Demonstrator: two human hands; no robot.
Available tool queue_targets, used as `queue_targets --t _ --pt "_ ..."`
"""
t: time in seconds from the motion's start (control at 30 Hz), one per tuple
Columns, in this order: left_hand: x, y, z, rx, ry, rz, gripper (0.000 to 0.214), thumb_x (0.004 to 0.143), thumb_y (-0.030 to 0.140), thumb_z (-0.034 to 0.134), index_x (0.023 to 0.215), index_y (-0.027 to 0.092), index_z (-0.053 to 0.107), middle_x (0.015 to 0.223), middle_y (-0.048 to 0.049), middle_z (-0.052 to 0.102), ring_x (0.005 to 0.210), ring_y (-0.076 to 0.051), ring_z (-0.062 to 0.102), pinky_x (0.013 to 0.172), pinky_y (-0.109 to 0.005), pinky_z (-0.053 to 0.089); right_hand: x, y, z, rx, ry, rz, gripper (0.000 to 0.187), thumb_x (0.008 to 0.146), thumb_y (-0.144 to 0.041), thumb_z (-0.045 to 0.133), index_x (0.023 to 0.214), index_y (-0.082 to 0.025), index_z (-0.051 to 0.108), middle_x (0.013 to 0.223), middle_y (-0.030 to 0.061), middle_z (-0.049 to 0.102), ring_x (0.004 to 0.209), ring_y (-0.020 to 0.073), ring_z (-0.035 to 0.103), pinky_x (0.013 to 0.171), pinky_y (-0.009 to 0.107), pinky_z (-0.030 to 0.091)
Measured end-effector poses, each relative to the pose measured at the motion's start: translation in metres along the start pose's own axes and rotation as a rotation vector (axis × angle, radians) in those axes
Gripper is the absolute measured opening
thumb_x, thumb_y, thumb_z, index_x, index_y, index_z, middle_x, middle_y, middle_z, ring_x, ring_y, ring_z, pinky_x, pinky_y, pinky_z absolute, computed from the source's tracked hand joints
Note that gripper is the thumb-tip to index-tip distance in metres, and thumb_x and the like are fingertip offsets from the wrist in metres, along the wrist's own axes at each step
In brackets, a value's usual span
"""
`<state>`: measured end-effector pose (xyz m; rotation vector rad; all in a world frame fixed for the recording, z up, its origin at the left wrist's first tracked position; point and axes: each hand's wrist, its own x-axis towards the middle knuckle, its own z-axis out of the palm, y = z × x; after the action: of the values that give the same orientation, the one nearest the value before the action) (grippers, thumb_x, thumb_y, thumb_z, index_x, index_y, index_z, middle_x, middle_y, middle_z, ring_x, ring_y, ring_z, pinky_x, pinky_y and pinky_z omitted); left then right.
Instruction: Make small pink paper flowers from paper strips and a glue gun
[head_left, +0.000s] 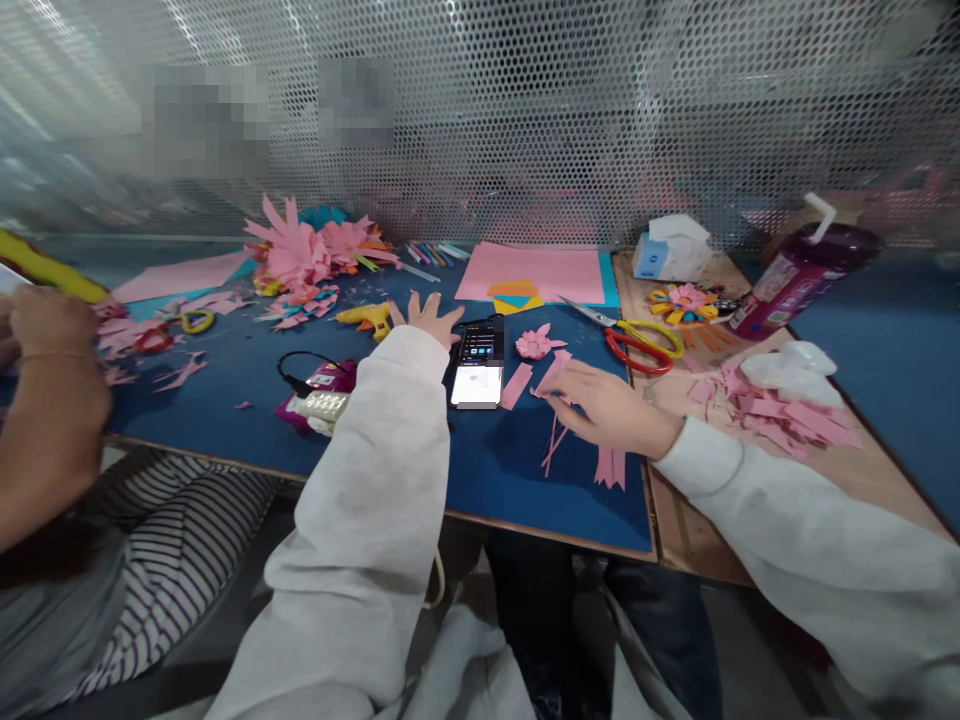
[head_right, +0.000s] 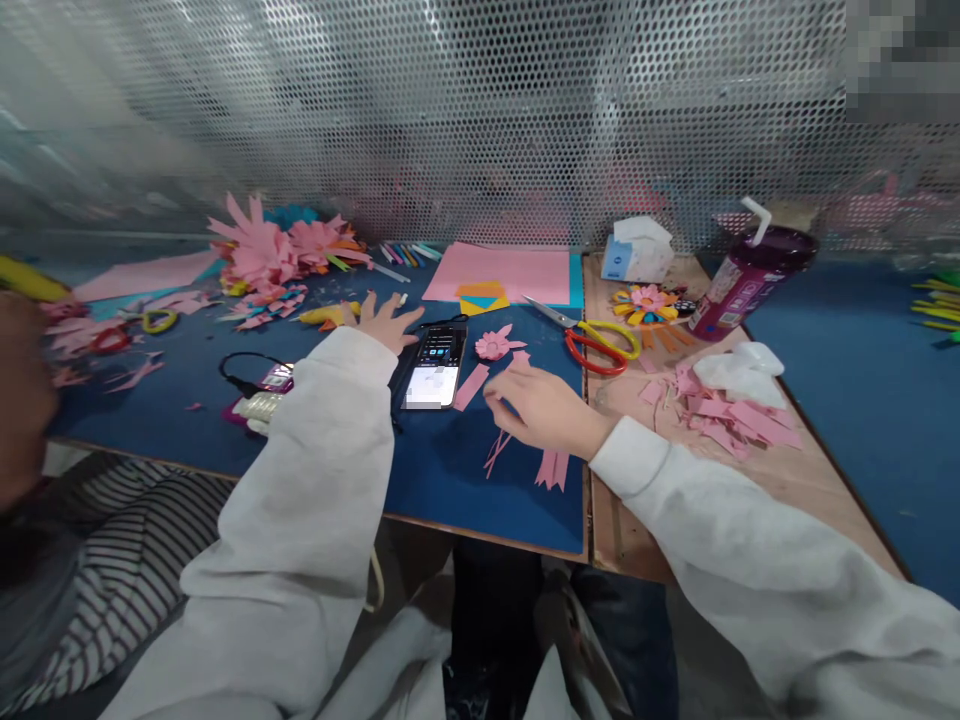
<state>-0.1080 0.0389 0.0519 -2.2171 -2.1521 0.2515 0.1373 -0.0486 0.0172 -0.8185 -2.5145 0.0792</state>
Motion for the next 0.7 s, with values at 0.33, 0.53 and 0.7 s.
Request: queue_targets --t 0.33,0.53,0.7 --pt "0.002 0.000 0.001 0.016 -0.006 -0.001 0.055 0.088 0.034 0.040 0.142 0.036 0.027 0.155 -0.0034 0.010 0.140 -0.036 -0.003 0.106 -0.065 0.000 0.047 0.013 0.041 0.057 -0.131 0.092 0.029 0.083 -0.019 0.041 0.110 -0.014 0.048 0.112 0.0148 0.055 0.113 0.0303 0.040 0.097 0.056 0.030" --pt "0.001 0.003 0.000 0.011 0.005 -0.015 0.054 0.088 0.031 0.039 0.141 0.036 0.028 0.155 -0.0023 0.011 0.141 -0.035 -0.003 0.106 -0.065 -0.001 0.042 0.017 0.043 0.180 0.006 0.087 0.034 0.079 -0.012 0.040 0.112 -0.018 0.047 0.110 0.0098 0.056 0.110 0.0259 0.040 0.098 0.052 0.032" --pt "-0.001 0.002 0.001 -0.022 0.021 0.018 0.053 0.088 0.029 0.040 0.141 0.033 0.031 0.154 -0.0046 0.013 0.140 -0.036 -0.002 0.106 -0.066 -0.003 0.041 0.017 0.043 0.191 0.040 0.103 0.032 0.078 -0.010 0.039 0.107 -0.019 0.046 0.114 0.0094 0.058 0.114 0.0268 0.039 0.098 0.053 0.032"
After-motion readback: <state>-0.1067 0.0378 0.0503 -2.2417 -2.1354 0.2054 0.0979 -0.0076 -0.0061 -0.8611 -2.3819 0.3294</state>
